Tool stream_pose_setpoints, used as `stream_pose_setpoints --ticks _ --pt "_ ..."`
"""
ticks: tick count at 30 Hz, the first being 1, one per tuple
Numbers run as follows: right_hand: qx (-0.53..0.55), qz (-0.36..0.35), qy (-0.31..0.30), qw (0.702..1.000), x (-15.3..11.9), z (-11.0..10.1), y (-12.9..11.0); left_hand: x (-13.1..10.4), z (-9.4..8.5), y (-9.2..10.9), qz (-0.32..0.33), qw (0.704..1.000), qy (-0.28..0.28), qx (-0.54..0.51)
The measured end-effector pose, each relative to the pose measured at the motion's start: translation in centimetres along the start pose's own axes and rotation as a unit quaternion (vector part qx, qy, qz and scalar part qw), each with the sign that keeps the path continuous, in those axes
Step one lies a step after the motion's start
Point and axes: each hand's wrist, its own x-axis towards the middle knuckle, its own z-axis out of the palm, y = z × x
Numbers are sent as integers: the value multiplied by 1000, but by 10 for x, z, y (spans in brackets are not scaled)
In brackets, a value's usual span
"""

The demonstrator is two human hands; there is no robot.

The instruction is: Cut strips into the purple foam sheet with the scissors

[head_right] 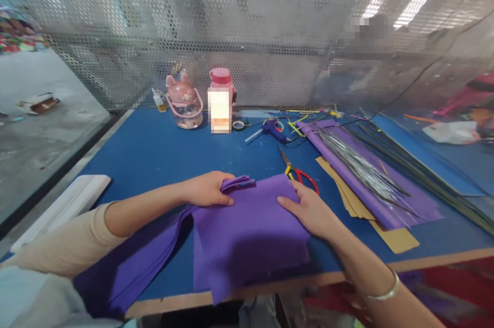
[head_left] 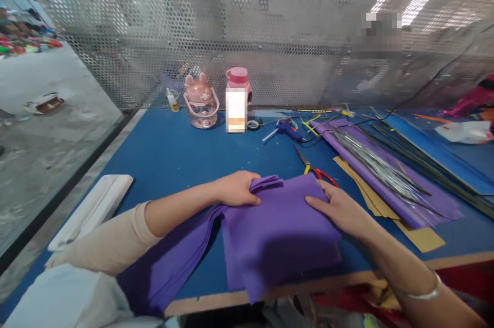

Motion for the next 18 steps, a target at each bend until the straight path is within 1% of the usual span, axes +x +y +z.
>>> stream_pose_setpoints --ticks 2,4,6,8,9,11,13,15,16,18 --pt "-85 -43 -12 995 33 -4 -5 9 -8 -15 -15 1000 9 -25" --pt "-186 -77 -23 979 63 -4 -11 17 -15 -26 -43 998 15 -36" --pt "-289 -89 -35 953 88 -1 -20 23 -20 -33 -66 997 17 -32" --pt "-370 -118 -24 921 111 5 -32 27 -22 -38 -68 997 15 -28" --pt "-398 -155 -7 904 122 8 -39 28 -22 -39 -66 997 14 -28" --pt "-429 -260 36 864 147 16 -53 29 -22 -40 -67 997 12 -33" --pt "-453 -356 76 814 176 26 -65 29 -20 -41 -70 996 16 -43" --pt "-480 -404 105 772 205 37 -74 28 -20 -41 -68 996 21 -56" --pt "-491 -417 111 757 218 43 -78 28 -20 -41 -65 996 22 -61" --pt "-504 -434 114 738 239 52 -81 27 -20 -42 -57 996 24 -65"
